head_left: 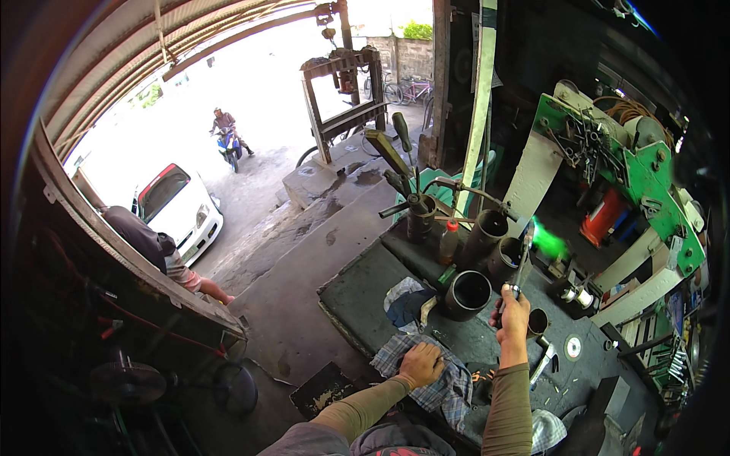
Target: The person cleans a metal part with a cloth, then uses a soldering iron and solder wire to apply solder to a cylindrical metal component clamped in a vise. The person repeatedly heats and applies solder to the same area.
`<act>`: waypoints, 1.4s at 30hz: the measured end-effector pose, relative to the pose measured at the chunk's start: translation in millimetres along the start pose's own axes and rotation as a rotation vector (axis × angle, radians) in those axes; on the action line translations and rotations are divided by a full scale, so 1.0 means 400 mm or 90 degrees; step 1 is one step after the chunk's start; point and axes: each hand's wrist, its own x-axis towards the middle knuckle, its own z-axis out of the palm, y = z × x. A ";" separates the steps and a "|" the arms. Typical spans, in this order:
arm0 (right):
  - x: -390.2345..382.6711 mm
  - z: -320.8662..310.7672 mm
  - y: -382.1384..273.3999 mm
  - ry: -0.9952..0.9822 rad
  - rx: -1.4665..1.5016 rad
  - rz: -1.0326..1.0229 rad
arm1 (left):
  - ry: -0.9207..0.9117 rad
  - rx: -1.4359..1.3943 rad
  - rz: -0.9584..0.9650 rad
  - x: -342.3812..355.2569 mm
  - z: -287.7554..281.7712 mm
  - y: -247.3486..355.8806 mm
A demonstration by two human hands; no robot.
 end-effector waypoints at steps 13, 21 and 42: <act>-0.009 0.005 -0.011 0.004 0.000 -0.006 | 0.012 0.032 0.021 -0.002 0.006 0.001; -0.008 0.013 -0.010 0.030 -0.012 -0.015 | -0.010 0.066 0.028 -0.007 0.015 -0.006; -0.031 0.017 -0.029 -0.003 0.025 -0.003 | 0.024 0.045 0.036 0.010 0.010 0.004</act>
